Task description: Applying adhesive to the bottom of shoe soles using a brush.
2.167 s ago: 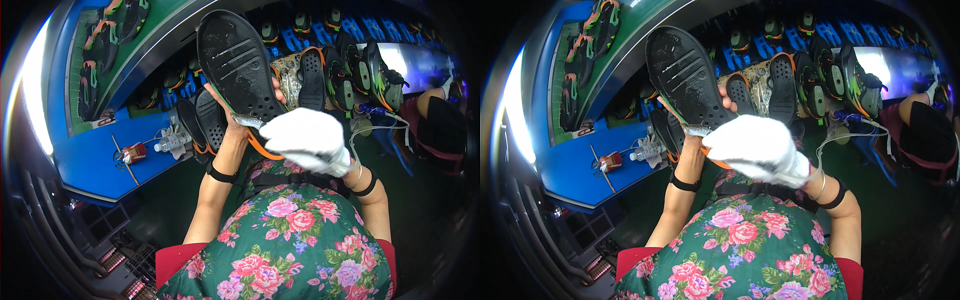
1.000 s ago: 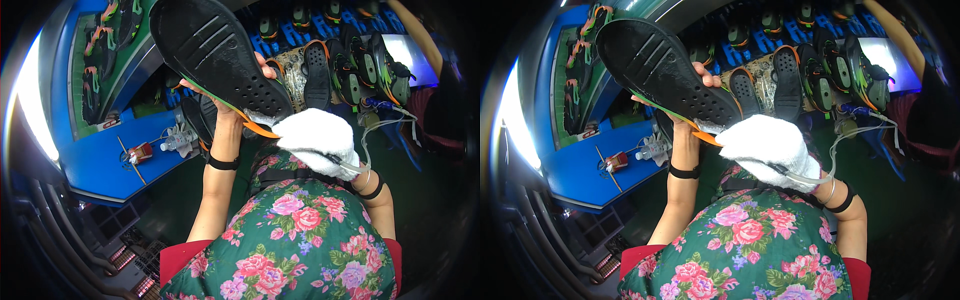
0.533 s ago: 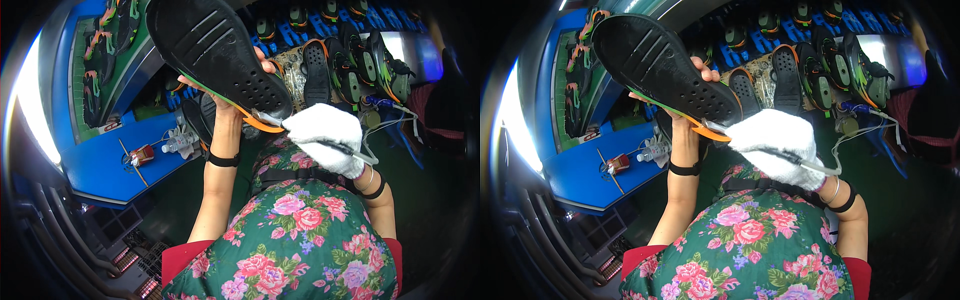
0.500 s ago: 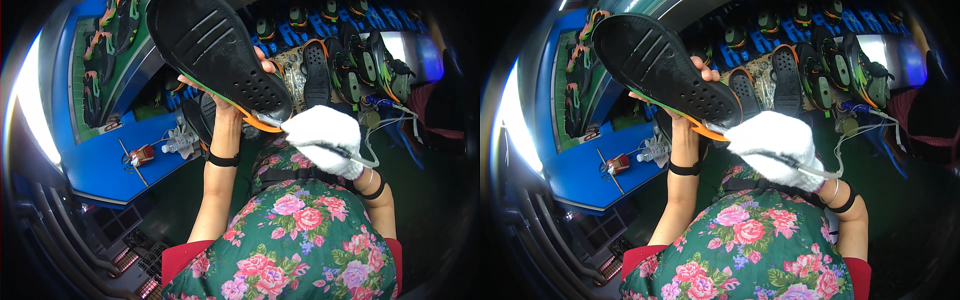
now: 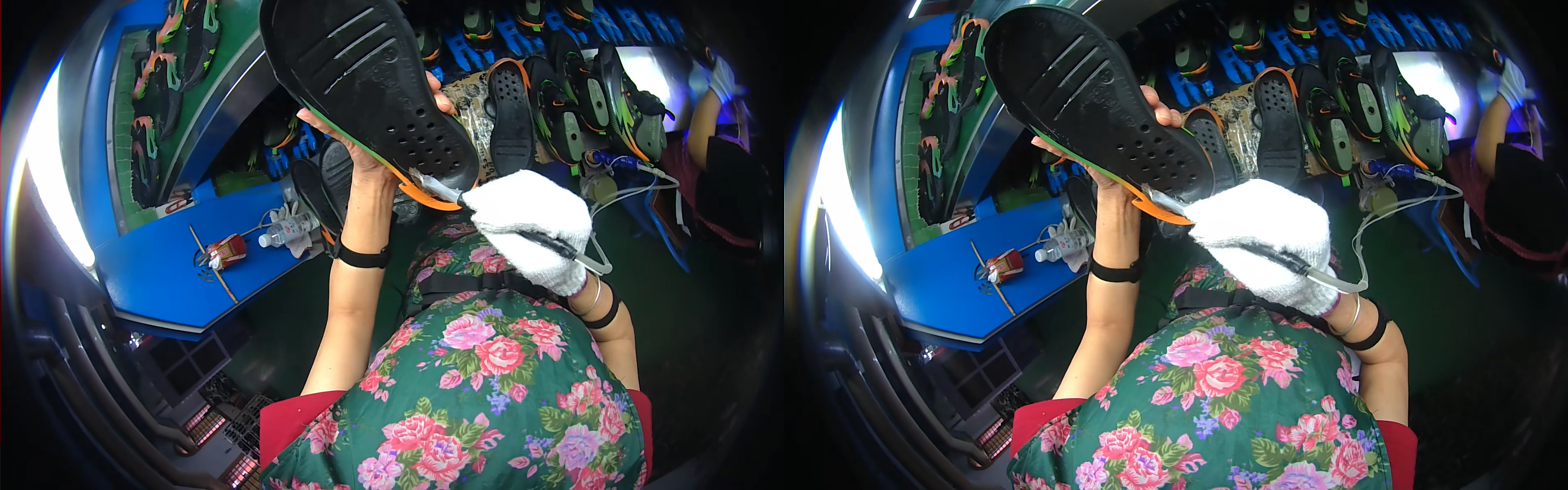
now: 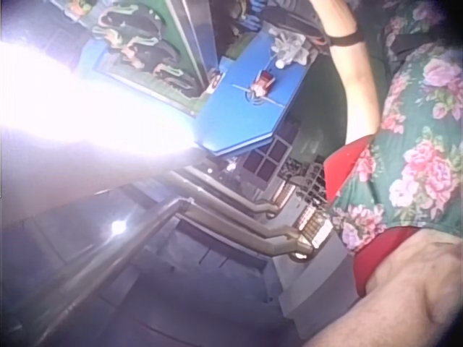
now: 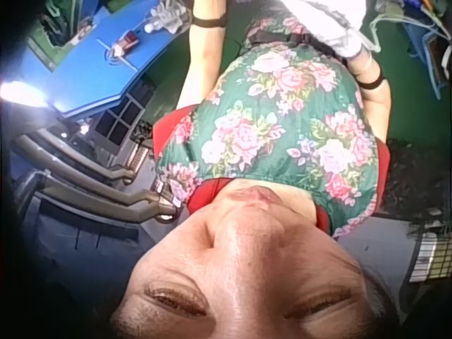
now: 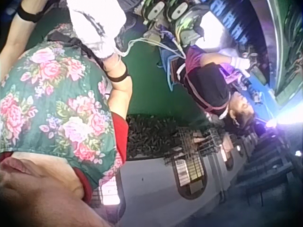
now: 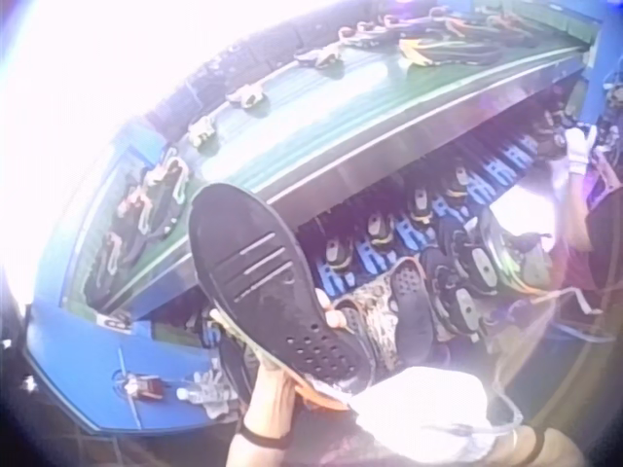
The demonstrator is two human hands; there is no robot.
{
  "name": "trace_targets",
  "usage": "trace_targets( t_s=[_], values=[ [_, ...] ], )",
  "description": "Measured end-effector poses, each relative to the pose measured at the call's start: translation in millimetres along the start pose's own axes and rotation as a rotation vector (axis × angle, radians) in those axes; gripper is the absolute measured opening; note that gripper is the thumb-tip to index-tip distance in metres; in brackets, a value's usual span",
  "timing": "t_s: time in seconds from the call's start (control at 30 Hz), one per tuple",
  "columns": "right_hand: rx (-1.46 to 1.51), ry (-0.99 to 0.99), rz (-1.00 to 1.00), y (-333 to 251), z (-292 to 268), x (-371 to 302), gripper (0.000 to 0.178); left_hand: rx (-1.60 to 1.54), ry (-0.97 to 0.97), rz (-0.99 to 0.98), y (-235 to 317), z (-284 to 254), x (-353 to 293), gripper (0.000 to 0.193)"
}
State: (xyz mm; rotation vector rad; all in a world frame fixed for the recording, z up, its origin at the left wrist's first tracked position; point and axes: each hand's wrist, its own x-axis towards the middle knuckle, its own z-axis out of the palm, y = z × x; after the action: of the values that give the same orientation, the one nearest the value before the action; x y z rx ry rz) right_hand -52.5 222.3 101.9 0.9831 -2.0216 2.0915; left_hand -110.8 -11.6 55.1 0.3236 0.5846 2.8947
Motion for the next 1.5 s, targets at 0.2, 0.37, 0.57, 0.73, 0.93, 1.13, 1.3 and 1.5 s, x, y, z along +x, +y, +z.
trace_targets(
  t_s=[0.2, 0.37, 0.57, 0.73, 0.93, 1.13, 1.3, 1.5],
  values=[
    [0.034, -0.053, 0.138, -12.0, 0.1, -1.2, 0.014, 0.040, -0.035, -0.024, -3.5, 1.5, 5.2, 0.136],
    [0.140, 0.117, 0.280, -7.7, -6.8, -7.6, 0.014, 0.062, -0.083, -0.070, -3.1, 2.7, 7.2, 0.131],
    [-0.111, -0.008, 0.041, 2.1, -12.4, -9.7, 0.016, -0.015, -0.097, -0.173, -1.8, 5.3, 13.7, 0.133],
    [0.178, -0.146, 0.093, 10.3, -16.5, -0.9, 0.010, 0.079, -0.178, -0.203, 0.6, 1.8, 21.2, 0.132],
    [-0.238, -0.260, -0.256, 11.2, -19.9, 0.9, 0.032, 0.085, -0.180, -0.325, -2.4, -1.7, 19.5, 0.129],
    [0.410, -0.461, 0.014, 14.5, -25.3, 5.1, 0.027, 0.048, -0.131, -0.453, -2.0, -4.9, 7.3, 0.122],
    [-0.187, -0.447, -0.232, 17.3, -23.7, 0.3, 0.028, 0.096, 0.076, -0.618, -3.0, -1.9, 4.5, 0.100],
    [0.199, -0.587, -0.157, 18.3, -29.1, 16.6, 0.023, 0.190, 0.128, -0.745, -1.3, -7.3, 2.8, 0.090]
  ],
)
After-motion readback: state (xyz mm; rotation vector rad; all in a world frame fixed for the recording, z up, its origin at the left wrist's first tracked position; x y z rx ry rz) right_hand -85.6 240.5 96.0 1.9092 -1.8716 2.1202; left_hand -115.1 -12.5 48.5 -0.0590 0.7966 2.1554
